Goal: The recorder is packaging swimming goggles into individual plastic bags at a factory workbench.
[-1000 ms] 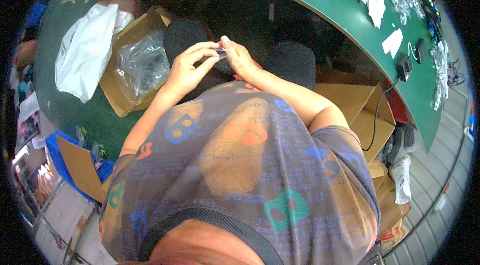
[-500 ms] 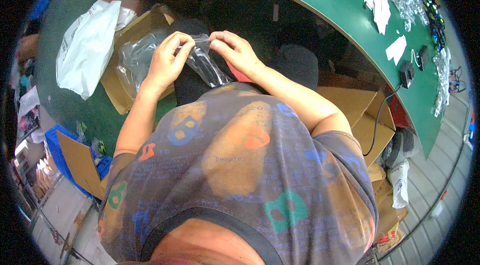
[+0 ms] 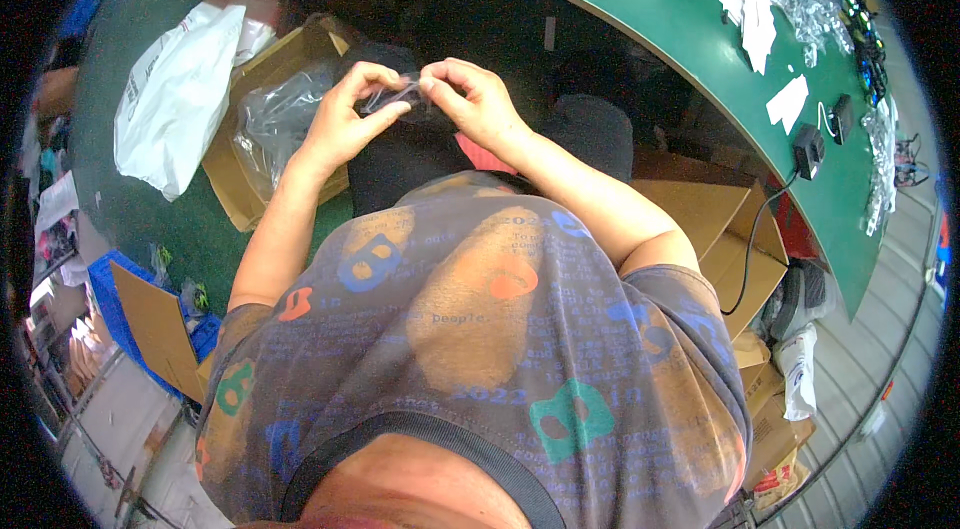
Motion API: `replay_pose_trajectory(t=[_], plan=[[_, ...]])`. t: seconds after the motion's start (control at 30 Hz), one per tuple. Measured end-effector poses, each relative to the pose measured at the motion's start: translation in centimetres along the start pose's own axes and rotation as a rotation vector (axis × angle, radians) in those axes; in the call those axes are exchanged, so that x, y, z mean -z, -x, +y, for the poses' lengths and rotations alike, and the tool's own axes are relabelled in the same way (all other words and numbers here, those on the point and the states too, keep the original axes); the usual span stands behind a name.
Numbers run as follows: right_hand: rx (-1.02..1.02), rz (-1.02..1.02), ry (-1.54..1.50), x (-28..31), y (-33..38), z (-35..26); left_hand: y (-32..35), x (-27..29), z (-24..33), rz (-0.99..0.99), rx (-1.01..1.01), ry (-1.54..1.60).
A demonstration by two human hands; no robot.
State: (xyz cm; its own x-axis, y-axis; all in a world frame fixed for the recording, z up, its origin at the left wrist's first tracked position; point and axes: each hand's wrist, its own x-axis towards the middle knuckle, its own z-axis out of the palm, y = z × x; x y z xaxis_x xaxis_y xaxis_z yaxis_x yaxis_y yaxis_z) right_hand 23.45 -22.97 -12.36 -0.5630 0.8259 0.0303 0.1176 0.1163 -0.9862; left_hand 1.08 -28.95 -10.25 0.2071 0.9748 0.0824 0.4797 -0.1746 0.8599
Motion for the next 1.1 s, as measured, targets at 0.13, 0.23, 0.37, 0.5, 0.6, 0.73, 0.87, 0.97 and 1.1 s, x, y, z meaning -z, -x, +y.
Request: replay_pose_trajectory(t=[0.13,0.23,0.37,0.5,0.6,0.73,0.87,0.97,1.1], plan=[[-0.195,0.070,-0.439,0.2,0.3,0.8,0.6,-0.1,-1.8,0.120,0.160,0.471],[-0.261,0.076,-0.631,-0.5,0.1,-1.7,-0.2,1.1,-1.0,0.079,0.009,0.599],[-0.274,0.079,-0.671,-1.7,-0.1,-3.5,-0.3,1.1,-0.2,-0.060,-0.021,0.751],[-0.277,0.083,-0.567,-1.8,0.2,-4.2,1.0,0.8,1.4,-0.004,0.018,0.423],[-0.241,0.047,-0.537,-2.4,0.2,-3.1,2.0,0.4,0.2,0.098,0.118,0.263],[-0.244,-0.016,-0.548,-2.7,0.3,-2.0,2.7,0.4,-1.1,0.116,0.193,0.409],[-0.136,-0.077,-0.206,-2.4,0.2,-0.3,3.4,-0.6,-2.7,0.058,0.284,0.702],[-0.159,-0.084,-0.195,-2.0,0.7,-0.2,4.2,-2.4,-3.3,0.105,0.266,0.691],[-0.111,-0.119,0.017,-1.4,0.7,-0.8,4.2,-2.9,-2.3,0.161,0.243,0.722]])
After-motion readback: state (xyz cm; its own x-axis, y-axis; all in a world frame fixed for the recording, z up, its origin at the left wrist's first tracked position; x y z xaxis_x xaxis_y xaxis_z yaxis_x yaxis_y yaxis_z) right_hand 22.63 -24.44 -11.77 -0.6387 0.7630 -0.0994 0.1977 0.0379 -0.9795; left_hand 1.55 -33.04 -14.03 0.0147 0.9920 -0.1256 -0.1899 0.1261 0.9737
